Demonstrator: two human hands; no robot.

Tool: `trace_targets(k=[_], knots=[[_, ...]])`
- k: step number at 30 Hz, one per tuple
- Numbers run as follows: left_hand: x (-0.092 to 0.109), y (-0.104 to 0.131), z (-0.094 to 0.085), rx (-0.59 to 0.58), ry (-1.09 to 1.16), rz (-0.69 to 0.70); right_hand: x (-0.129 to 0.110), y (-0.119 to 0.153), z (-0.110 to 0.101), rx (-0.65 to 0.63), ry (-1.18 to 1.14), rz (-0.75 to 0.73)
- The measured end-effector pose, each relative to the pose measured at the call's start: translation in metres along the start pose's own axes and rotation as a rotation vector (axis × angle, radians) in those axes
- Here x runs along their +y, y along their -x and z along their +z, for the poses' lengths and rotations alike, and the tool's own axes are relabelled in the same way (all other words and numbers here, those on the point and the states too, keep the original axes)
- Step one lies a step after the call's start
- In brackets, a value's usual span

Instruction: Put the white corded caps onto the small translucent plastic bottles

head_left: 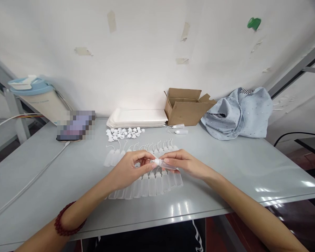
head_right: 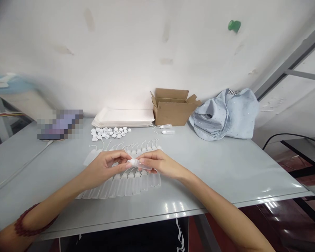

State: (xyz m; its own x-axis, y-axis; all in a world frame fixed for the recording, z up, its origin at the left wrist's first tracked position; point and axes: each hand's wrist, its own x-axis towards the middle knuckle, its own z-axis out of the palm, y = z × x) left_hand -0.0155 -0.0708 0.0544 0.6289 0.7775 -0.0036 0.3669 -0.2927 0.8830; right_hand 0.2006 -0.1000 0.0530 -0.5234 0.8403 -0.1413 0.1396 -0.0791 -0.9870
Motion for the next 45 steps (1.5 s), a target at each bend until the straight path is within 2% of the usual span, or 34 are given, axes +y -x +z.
trace_targets(k=[6, 12, 14, 19, 21, 24, 28, 30, 37, 40, 43, 45], knots=[[-0.004, -0.001, 0.004, 0.017, -0.027, 0.02, 0.008, -0.002, 0.008, 0.073, -0.051, -0.038], [-0.009, 0.0, 0.008, 0.115, -0.118, 0.211, 0.012, -0.004, 0.011, 0.085, -0.119, -0.052], [-0.008, 0.0, 0.007, 0.101, -0.088, 0.184, 0.011, -0.004, 0.012, 0.098, -0.115, -0.047], [-0.004, 0.0, 0.007, 0.022, 0.031, -0.02, 0.006, -0.002, 0.016, 0.115, -0.098, -0.054], [-0.004, -0.001, 0.008, 0.001, 0.029, -0.045, 0.005, -0.001, 0.017, 0.114, -0.087, -0.032], [-0.004, -0.001, 0.009, -0.02, -0.026, 0.027, 0.005, -0.001, 0.017, 0.121, -0.079, 0.001], [-0.005, 0.001, 0.009, 0.041, -0.154, 0.224, 0.009, -0.003, 0.015, 0.125, -0.07, 0.004], [-0.005, 0.001, 0.009, 0.057, -0.164, 0.247, 0.011, -0.005, 0.014, 0.116, -0.071, -0.005], [-0.001, 0.0, 0.009, -0.03, -0.025, -0.001, 0.009, -0.005, 0.016, 0.099, -0.089, -0.026], [-0.003, 0.0, 0.01, -0.042, -0.076, 0.077, 0.012, -0.005, 0.015, 0.099, -0.095, -0.018], [-0.006, 0.001, 0.011, 0.011, -0.188, 0.242, 0.014, -0.006, 0.013, 0.101, -0.109, -0.009], [-0.007, 0.002, 0.011, 0.04, -0.207, 0.293, 0.014, -0.007, 0.013, 0.091, -0.13, -0.014]])
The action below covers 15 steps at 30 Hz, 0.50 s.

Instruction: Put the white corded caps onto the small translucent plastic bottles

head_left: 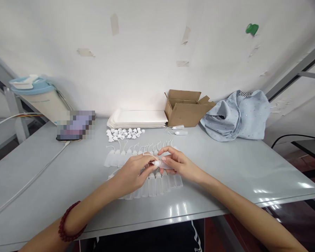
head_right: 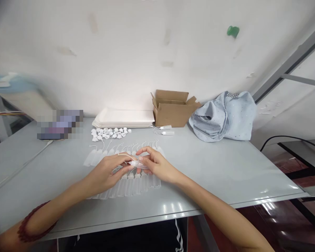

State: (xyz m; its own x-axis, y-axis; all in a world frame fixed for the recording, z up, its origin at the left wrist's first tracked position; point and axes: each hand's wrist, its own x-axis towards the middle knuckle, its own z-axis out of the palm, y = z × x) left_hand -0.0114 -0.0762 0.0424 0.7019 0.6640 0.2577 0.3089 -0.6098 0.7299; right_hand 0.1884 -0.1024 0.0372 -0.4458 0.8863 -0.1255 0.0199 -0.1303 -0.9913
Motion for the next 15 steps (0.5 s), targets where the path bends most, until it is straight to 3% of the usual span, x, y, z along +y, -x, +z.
trace_targets(k=[7, 12, 15], knots=[[0.0031, -0.0027, -0.0021, -0.134, 0.196, -0.202, -0.0027, 0.0012, 0.004, -0.005, -0.003, -0.009], [0.0, -0.0026, -0.0042, -0.001, 0.262, -0.315, -0.0023, 0.001, 0.0014, 0.128, 0.11, -0.07], [-0.001, -0.0024, -0.0051, 0.03, 0.29, -0.307, -0.003, 0.0007, -0.0006, 0.159, 0.134, -0.08]])
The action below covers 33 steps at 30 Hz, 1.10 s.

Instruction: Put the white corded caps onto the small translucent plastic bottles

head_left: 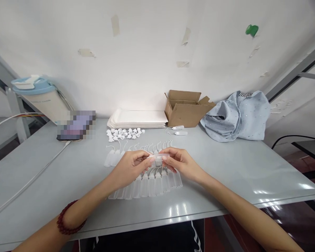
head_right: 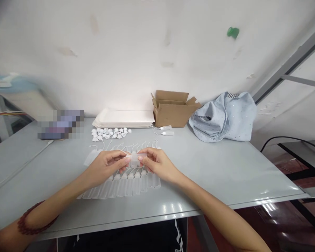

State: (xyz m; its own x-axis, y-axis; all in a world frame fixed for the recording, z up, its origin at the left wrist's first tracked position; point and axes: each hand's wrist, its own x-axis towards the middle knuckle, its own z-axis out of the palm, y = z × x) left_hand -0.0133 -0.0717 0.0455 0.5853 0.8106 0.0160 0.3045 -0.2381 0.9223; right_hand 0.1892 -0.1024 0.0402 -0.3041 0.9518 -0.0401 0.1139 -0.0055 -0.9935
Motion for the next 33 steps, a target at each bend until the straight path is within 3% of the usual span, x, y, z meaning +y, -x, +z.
trace_targets(k=[3, 6, 8, 14, 18, 21, 25, 28, 31, 33], knots=[[-0.001, 0.001, 0.002, 0.005, -0.099, 0.102, 0.0, 0.0, -0.001, -0.006, -0.022, 0.005], [-0.004, 0.002, 0.005, 0.102, -0.262, 0.28, 0.0, -0.001, -0.002, -0.011, -0.047, 0.031], [-0.006, 0.001, 0.006, 0.142, -0.302, 0.314, 0.001, -0.001, -0.002, -0.007, -0.065, 0.034], [-0.002, 0.0, 0.005, -0.027, -0.093, 0.037, 0.002, -0.001, -0.001, 0.028, -0.045, -0.036], [0.0, 0.001, 0.004, -0.046, -0.077, 0.038, 0.0, 0.002, 0.0, 0.043, 0.069, -0.069], [-0.003, 0.001, 0.005, -0.004, -0.27, 0.184, -0.002, 0.003, 0.001, 0.048, 0.116, -0.067], [-0.015, 0.002, 0.008, 0.126, -0.569, 0.543, -0.004, 0.003, -0.001, 0.012, 0.074, -0.017], [-0.022, 0.003, 0.009, 0.168, -0.699, 0.663, -0.004, 0.002, -0.003, -0.016, 0.0, 0.047], [-0.019, 0.003, 0.009, 0.164, -0.648, 0.628, -0.004, 0.002, -0.005, -0.031, 0.0, 0.025], [-0.012, 0.003, 0.008, 0.128, -0.528, 0.499, -0.004, 0.002, -0.005, -0.017, 0.012, -0.009]])
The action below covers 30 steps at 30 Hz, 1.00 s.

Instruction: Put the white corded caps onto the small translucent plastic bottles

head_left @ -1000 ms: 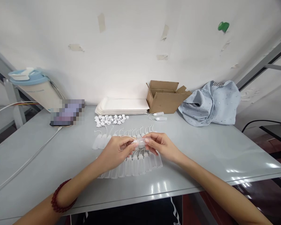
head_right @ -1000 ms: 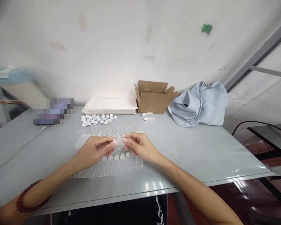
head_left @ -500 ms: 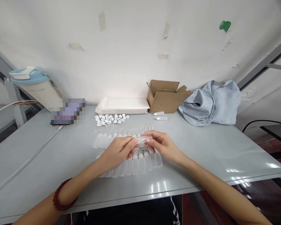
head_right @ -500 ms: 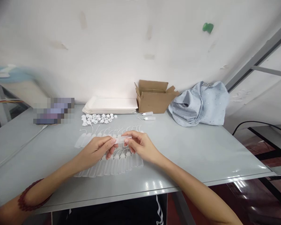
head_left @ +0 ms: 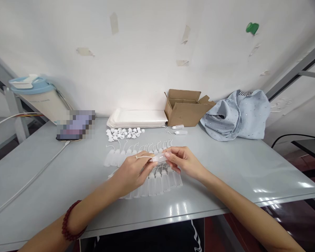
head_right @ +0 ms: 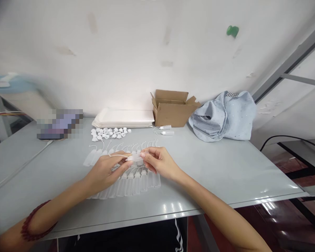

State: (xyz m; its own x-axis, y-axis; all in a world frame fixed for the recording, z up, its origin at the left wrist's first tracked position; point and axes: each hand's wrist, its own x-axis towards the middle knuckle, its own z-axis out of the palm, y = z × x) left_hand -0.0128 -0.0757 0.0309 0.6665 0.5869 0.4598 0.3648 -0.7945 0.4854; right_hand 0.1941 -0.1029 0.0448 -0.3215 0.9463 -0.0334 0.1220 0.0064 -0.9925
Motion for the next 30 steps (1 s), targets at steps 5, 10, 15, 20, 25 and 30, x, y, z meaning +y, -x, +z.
trace_targets(k=[5, 10, 15, 20, 25, 30], knots=[[0.01, -0.007, -0.01, -0.158, 0.311, -0.316, 0.004, 0.0, 0.002, 0.043, 0.206, -0.12], [0.009, -0.008, -0.011, -0.2, 0.571, -0.547, 0.017, 0.0, 0.004, 0.128, 0.821, -0.627], [0.009, -0.007, -0.01, -0.198, 0.493, -0.457, 0.017, 0.001, 0.004, 0.123, 0.828, -0.667], [0.006, -0.003, -0.002, -0.073, 0.196, -0.129, 0.007, 0.004, 0.001, 0.047, 0.702, -0.548], [-0.004, 0.004, 0.009, 0.022, -0.04, 0.142, 0.002, 0.003, 0.0, -0.003, 0.535, -0.333], [-0.005, 0.005, 0.011, 0.043, -0.254, 0.275, 0.003, 0.0, -0.001, -0.038, 0.248, -0.079]])
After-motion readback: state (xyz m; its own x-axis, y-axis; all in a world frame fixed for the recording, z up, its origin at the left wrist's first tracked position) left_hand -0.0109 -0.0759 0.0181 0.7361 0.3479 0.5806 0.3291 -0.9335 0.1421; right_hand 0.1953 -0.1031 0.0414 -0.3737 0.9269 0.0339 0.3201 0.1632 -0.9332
